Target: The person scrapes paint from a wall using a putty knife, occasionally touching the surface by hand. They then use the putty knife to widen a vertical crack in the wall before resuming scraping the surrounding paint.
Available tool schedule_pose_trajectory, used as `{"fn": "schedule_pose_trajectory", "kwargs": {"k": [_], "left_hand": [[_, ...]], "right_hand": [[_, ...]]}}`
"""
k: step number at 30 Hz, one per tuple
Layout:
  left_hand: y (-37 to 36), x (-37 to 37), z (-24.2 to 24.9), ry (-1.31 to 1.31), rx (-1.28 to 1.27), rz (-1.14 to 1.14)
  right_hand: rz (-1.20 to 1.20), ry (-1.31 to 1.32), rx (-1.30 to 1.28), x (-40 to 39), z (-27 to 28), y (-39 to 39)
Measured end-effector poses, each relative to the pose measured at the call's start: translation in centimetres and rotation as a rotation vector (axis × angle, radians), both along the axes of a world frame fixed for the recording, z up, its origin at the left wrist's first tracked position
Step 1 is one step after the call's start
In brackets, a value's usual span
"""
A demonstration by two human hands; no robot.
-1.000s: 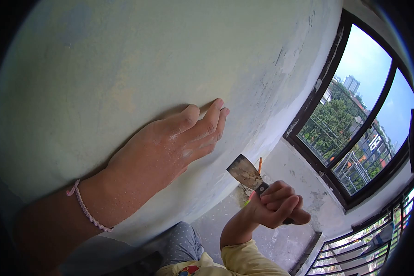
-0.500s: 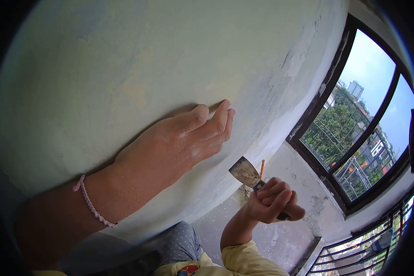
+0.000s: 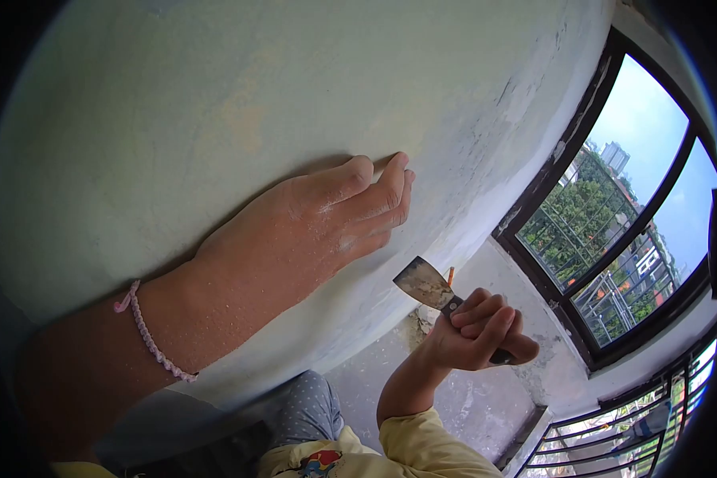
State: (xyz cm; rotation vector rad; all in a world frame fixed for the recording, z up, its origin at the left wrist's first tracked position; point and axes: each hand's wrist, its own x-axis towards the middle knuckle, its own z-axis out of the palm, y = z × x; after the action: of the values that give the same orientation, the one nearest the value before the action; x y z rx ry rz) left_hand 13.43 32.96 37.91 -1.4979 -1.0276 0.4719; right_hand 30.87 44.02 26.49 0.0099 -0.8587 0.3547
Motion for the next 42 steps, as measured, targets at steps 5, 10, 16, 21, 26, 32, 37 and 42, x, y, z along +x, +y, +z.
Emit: {"fn": "schedule_pose_trajectory", "kwargs": {"k": [5,10,16,21,26,32,37,42], "left_hand": [[0.1,0.0,-0.1,0.004,0.016,-0.011],[0.1,-0.2,-0.3,-0.007,0.031,-0.025],[-0.1,0.0,-0.2,0.009,-0.016,-0.015],[0.1,0.0,0.1,-0.134,-0.087,-0.052],[0.0,0.1,-0.2,-0.088,-0.068,-0.040],[-0.1,0.3,0.3,-0.027,-0.072,0.010],[0.2,0.4,0.0,-0.095,-0.024,-0.026],[0.1,0.3,-0.1,-0.072,-0.042,0.000]], "right_hand": [[-0.034,0.155,0.087,0.4,0.6,-0.8],[0.020,0.031,-0.060,-1.8,-0.4,3.0],[-0.064,0.302,0.122,2.4,0.9,-2.6],[-0.019,0.071,0.101,-1.4,-0.7,0.6],[0.054,-0.088,0.008,-1.3,-1.2,2.6],[0.118,0.192,0.349,2.6,0.6,-2.2],[0.274,-0.105,0.202,-1.6,-2.2,2.6],[0.362,-0.042,0.225,0.2,-1.5,1.2]]}}
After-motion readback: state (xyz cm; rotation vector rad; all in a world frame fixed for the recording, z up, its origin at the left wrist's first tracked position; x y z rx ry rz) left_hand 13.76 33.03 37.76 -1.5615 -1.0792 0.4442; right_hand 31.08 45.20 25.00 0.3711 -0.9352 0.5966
